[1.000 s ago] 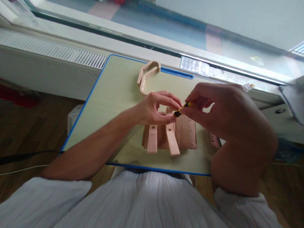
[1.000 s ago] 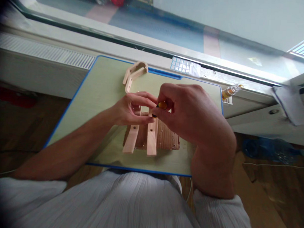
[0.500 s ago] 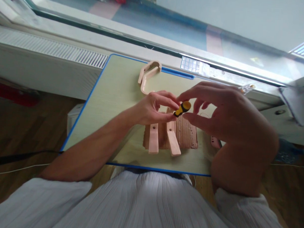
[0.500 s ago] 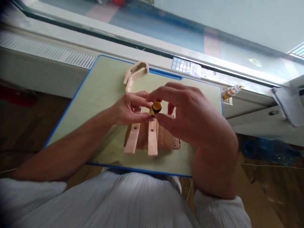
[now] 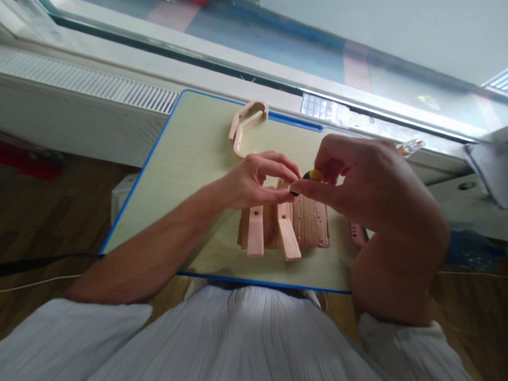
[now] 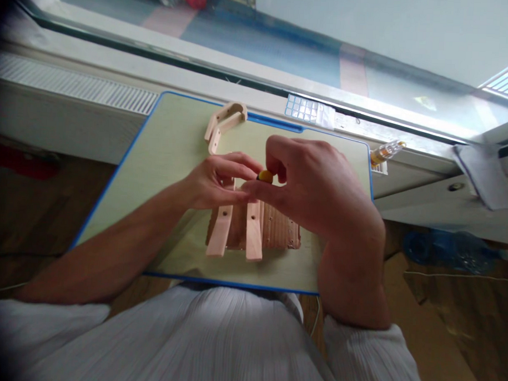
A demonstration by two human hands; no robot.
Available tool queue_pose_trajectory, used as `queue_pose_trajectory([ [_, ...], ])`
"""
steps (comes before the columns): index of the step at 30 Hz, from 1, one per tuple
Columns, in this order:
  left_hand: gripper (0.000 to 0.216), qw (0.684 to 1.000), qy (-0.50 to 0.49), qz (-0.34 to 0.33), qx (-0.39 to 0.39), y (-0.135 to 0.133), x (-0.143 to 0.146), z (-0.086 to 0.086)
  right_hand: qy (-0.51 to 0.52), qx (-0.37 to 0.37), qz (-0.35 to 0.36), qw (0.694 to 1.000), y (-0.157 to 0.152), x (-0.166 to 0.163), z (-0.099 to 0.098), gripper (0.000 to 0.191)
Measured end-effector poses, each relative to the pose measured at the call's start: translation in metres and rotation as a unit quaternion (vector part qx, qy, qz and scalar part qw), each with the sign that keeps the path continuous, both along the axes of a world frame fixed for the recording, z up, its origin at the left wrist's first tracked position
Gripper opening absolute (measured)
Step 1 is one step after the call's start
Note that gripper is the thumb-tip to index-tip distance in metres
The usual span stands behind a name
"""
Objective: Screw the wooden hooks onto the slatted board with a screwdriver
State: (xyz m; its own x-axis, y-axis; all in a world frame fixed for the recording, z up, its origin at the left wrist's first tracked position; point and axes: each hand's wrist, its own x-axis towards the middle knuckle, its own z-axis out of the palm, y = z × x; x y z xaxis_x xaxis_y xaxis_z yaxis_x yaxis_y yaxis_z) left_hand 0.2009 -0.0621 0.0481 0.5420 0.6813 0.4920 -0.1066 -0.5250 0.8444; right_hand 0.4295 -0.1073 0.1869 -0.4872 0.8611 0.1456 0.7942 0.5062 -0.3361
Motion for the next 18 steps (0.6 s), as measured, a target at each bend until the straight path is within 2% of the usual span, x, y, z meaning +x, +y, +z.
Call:
queue_pose_trajectory([
  [6, 0.026, 1.000, -0.003, 0.002, -0.005, 0.002, -0.001, -0.005, 0.033, -0.019, 0.091, 0.995, -0.007, 0.004, 0.009, 0.018],
  [10, 0.029, 1.000, 0.014, 0.000, 0.017, 0.000, -0.002, 0.000, 0.026, -0.002, 0.054, 0.998, -0.011, 0.001, 0.010, 0.003],
  [15, 0.029, 1.000, 0.001, 0.005, 0.023, 0.001, -0.001, 0.000, -0.015, 0.008, -0.008, 1.000, -0.006, -0.003, 0.003, 0.028],
  [18, 0.026, 0.999, -0.004, -0.002, 0.040, 0.004, -0.001, -0.005, -0.002, -0.002, -0.003, 1.000, -0.004, -0.001, 0.003, 0.031],
])
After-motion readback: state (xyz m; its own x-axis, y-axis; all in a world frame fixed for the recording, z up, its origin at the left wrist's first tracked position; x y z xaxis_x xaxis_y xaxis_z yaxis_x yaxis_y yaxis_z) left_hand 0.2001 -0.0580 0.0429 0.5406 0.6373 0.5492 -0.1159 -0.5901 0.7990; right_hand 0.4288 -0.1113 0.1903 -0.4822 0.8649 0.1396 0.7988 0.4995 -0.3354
